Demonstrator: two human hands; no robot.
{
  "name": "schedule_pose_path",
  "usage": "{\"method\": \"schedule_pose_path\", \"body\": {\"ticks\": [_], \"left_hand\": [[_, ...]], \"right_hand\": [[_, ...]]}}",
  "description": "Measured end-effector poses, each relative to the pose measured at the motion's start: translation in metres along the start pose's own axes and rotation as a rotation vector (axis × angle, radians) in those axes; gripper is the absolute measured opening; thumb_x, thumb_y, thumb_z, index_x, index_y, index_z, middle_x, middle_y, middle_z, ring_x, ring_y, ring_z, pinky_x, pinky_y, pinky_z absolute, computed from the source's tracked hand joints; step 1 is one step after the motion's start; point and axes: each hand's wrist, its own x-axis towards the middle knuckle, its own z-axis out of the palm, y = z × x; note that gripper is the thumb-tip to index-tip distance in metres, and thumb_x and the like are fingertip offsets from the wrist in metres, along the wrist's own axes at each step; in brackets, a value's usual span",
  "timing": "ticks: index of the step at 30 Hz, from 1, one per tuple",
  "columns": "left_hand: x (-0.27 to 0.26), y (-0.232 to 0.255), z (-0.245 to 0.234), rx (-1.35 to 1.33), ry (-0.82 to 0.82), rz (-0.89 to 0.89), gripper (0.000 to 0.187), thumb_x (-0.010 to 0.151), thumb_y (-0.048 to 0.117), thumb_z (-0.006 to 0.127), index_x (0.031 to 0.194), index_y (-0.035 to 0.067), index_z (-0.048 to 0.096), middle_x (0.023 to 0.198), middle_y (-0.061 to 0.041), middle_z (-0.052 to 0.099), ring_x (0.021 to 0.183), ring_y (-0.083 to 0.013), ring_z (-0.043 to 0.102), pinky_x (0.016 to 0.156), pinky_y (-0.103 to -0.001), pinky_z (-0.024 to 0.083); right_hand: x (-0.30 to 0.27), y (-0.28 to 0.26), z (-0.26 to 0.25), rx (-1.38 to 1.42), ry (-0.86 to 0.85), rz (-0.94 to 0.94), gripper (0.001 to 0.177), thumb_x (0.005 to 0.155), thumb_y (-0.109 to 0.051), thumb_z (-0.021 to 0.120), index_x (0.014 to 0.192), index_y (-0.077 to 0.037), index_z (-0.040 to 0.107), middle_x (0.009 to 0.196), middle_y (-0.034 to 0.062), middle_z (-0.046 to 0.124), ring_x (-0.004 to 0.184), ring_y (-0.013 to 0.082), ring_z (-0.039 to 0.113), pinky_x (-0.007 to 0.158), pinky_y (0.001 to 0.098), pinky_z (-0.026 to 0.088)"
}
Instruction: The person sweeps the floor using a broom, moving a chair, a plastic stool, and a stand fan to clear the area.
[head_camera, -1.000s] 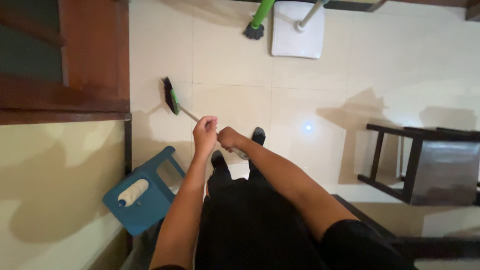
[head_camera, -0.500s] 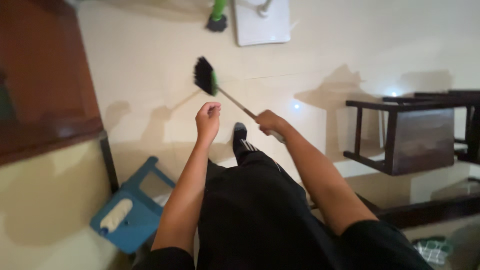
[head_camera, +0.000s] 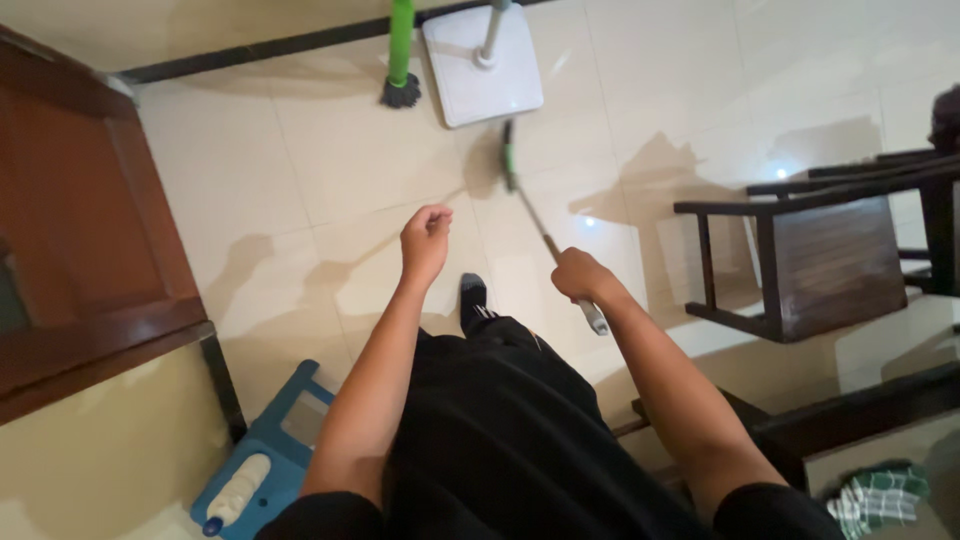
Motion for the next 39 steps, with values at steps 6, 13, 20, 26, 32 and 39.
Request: {"method": "schedule_pose_path", "body": {"ticks": [6,13,20,26,32,39], "left_hand": [[0.009,-0.030,-0.078,-0.032,0.139,-0.066,0.014,0.096,0.009,0.061,0.103,0.004,0.072,0.094,-0.005,0.075,0.082,-0.0142,0.068,0.078,-0.028,0.055],[0.022,-0.061,-0.221,-0.043,0.399,-0.143,0.013,0.096,0.012,0.064,0.103,0.004,0.073,0.092,-0.006,0.075,0.080,-0.0147,0.067,0.077,-0.029,0.054],[0.032,-0.105,-0.360,-0.207,0.577,-0.340,0.013,0.098,0.014,0.064,0.103,0.005,0.072,0.089,-0.007,0.073,0.076,-0.0159,0.066,0.069,-0.031,0.052],[0.044,-0.153,-0.439,-0.155,0.597,-0.249,0.012,0.096,0.009,0.063,0.102,0.003,0.072,0.091,-0.006,0.075,0.086,-0.0141,0.070,0.080,-0.028,0.055],[0.071,-0.155,-0.472,-0.194,0.561,-0.283,0.013,0.097,0.006,0.061,0.102,0.004,0.072,0.092,-0.006,0.074,0.086,-0.0136,0.069,0.077,-0.027,0.054],[0.103,-0.132,-0.463,-0.225,0.437,-0.263,0.012,0.096,0.007,0.061,0.102,0.003,0.072,0.092,-0.006,0.074,0.085,-0.0132,0.070,0.075,-0.027,0.055]], "right_hand": [[0.010,-0.112,0.015,0.219,-0.201,-0.204,0.034,0.092,-0.016,0.058,0.114,0.008,0.068,0.063,0.0098,0.061,0.048,0.0205,0.056,0.042,0.0354,0.048],[0.095,-0.256,0.167,0.289,-0.437,-0.252,0.030,0.093,-0.019,0.063,0.109,0.005,0.069,0.062,0.0079,0.057,0.045,0.0182,0.052,0.039,0.0335,0.045],[0.178,-0.430,0.282,0.216,-0.491,-0.298,0.026,0.093,-0.018,0.060,0.086,0.006,0.069,0.062,0.0124,0.061,0.043,0.0210,0.055,0.039,0.0371,0.047],[0.269,-0.582,0.309,0.115,-0.424,-0.403,0.023,0.094,-0.017,0.056,0.083,0.000,0.068,0.060,0.0117,0.062,0.045,0.0225,0.060,0.041,0.0402,0.050],[0.318,-0.655,0.276,-0.253,-0.335,-0.589,0.012,0.090,-0.008,0.059,0.080,-0.005,0.064,0.062,0.0069,0.062,0.048,0.0194,0.061,0.043,0.0365,0.049],[0.273,-0.588,0.215,0.835,-0.401,-0.024,0.029,0.099,-0.017,0.056,0.072,-0.007,0.052,0.054,0.0051,0.045,0.039,0.0168,0.041,0.034,0.0344,0.032]]}}
